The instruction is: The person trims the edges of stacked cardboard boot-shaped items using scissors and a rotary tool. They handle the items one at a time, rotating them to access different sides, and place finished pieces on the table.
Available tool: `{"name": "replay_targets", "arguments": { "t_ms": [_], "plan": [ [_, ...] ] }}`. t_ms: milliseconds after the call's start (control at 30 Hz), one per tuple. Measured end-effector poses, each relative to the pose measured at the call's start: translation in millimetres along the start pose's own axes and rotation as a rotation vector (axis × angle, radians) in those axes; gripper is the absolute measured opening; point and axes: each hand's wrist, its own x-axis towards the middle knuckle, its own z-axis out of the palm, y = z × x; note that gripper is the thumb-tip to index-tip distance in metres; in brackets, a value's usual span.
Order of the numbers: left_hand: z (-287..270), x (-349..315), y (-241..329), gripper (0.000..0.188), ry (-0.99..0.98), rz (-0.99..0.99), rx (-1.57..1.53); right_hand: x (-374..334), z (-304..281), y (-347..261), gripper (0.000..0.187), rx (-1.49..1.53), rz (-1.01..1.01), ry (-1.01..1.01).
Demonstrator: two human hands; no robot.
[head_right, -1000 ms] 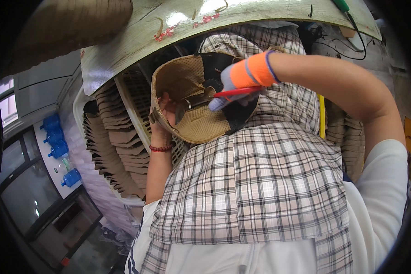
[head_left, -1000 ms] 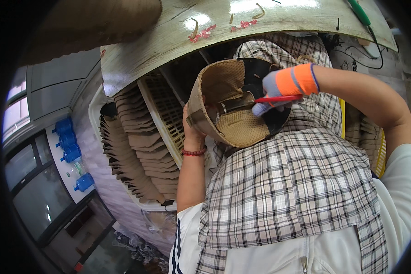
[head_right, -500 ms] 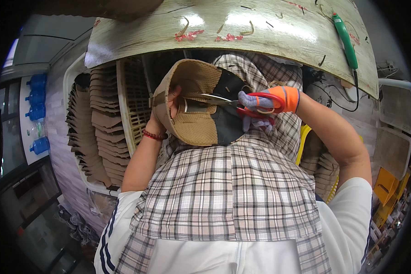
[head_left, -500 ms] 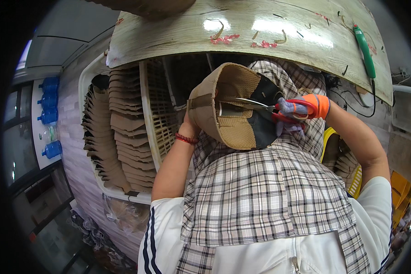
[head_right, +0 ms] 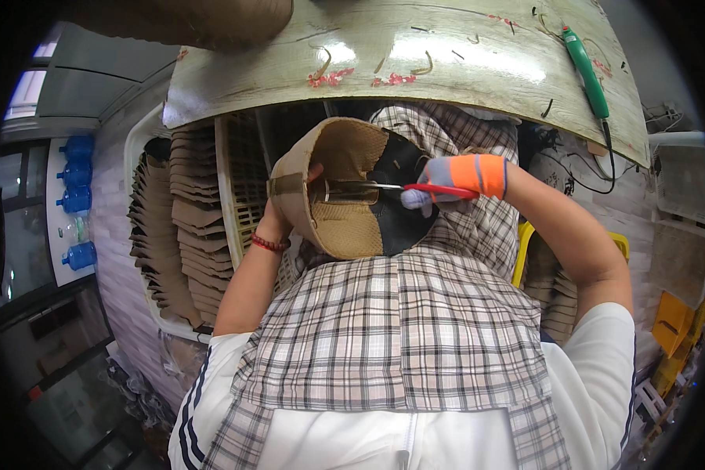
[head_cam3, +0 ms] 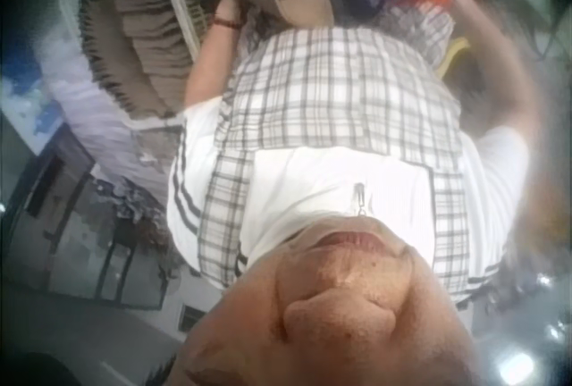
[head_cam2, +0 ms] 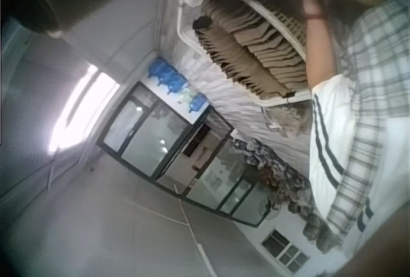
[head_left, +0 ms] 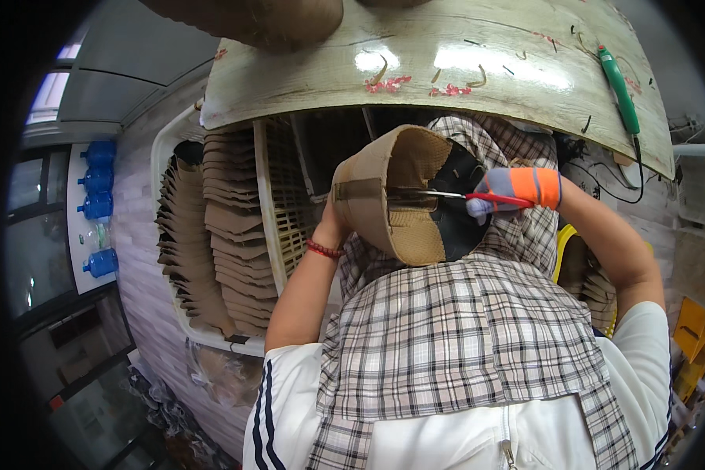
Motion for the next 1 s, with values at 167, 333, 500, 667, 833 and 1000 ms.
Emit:
{"name": "replay_targets", "arguments": {
  "t_ms": [167,333,500,667,833,1000],
  "plan": [
    [89,-30,115,0.024,-0.093,0.476,0.723,-32,24,71,0.062,0.032,-0.615,0.069],
    [163,-52,176,0.024,-0.571,1.267,1.948,-29,48,114,0.076,0.263,-0.477,0.142],
    [241,-23,246,0.018,-0.555,1.709,2.291,-20,60,127,0.079,0.520,-0.661,0.195],
    [308,68,300,0.012,-0.268,2.026,2.257,-23,56,128,0.079,0.521,-0.687,0.219],
    [314,199,320,0.018,-0.288,1.929,2.359,-24,57,133,0.084,0.577,-0.726,0.207],
    [279,286,298,0.035,-0.287,1.234,2.603,-27,57,134,0.072,0.525,-0.717,0.305]
  ]
}}
